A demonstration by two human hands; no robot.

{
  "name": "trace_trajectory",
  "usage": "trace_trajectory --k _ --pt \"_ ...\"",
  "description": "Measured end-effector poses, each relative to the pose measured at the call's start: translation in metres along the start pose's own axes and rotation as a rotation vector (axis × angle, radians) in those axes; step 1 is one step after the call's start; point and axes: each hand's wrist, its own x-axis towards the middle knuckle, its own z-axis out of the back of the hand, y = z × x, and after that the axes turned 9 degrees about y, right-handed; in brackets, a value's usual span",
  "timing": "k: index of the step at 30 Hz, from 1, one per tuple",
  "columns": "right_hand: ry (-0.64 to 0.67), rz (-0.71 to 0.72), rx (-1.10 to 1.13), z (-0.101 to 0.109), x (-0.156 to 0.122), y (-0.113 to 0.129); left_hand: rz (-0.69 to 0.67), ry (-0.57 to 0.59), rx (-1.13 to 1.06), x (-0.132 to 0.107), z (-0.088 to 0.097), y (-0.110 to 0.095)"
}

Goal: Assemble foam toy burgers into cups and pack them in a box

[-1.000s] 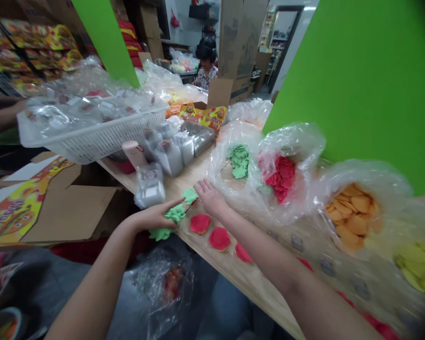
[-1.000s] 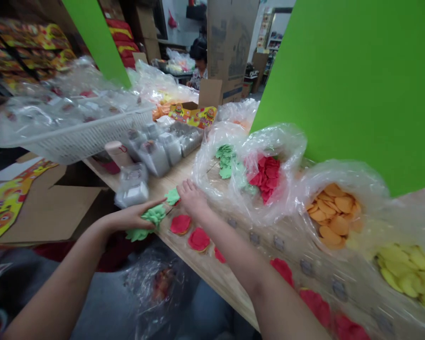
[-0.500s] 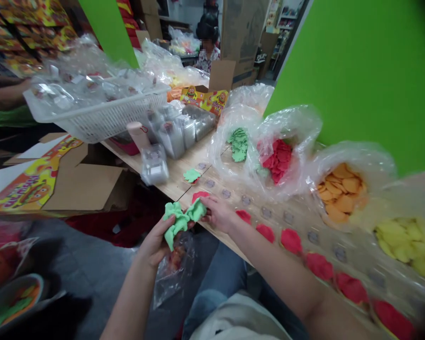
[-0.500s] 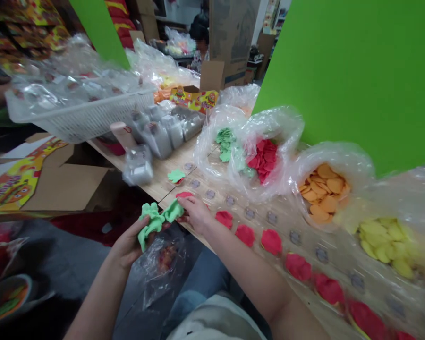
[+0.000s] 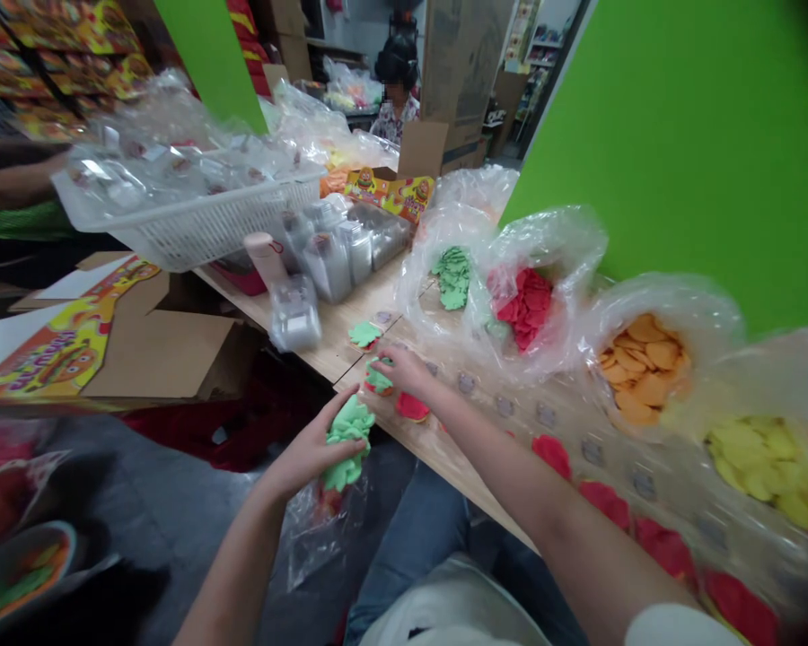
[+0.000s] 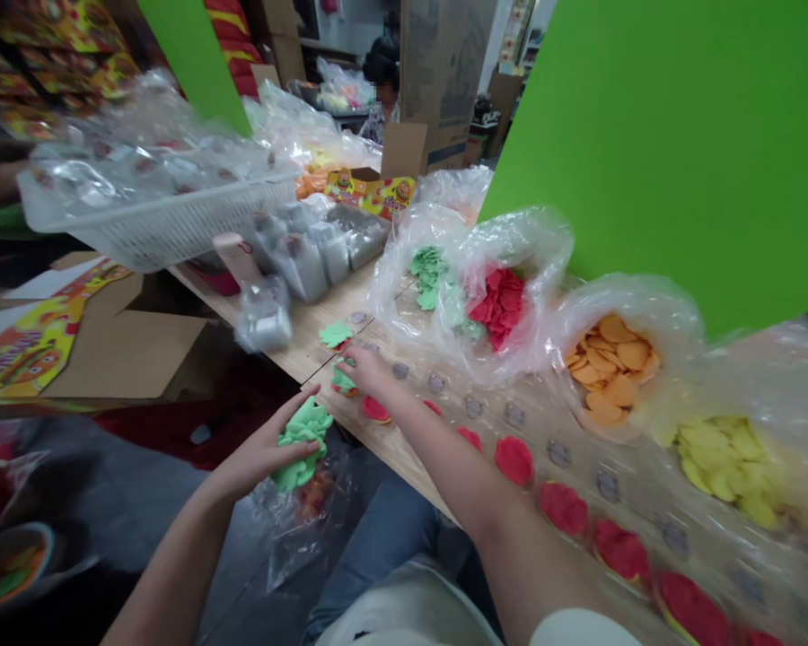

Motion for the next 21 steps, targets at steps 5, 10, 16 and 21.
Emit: trace_trajectory --k 5,10,16,21 --pt "0.003 0.038 -0.094 0.0 -0.004 0.001 0.034 0.142 0.372 0.03 0.007 0.002" --pt "-0.157 0.056 -0.326 0.004 -0.04 -0.002 0.099 0.103 0.497 0.046 0.014 0.016" --pt "-0.147 0.243 -0.45 -0.004 -0.049 -0.007 0.116 -0.014 0.384 0.045 0.019 0.035" --pt "-0.208 0.184 -0.361 -0.012 -0.03 -0.004 0.117 -0.01 0.365 0.04 0.02 0.038"
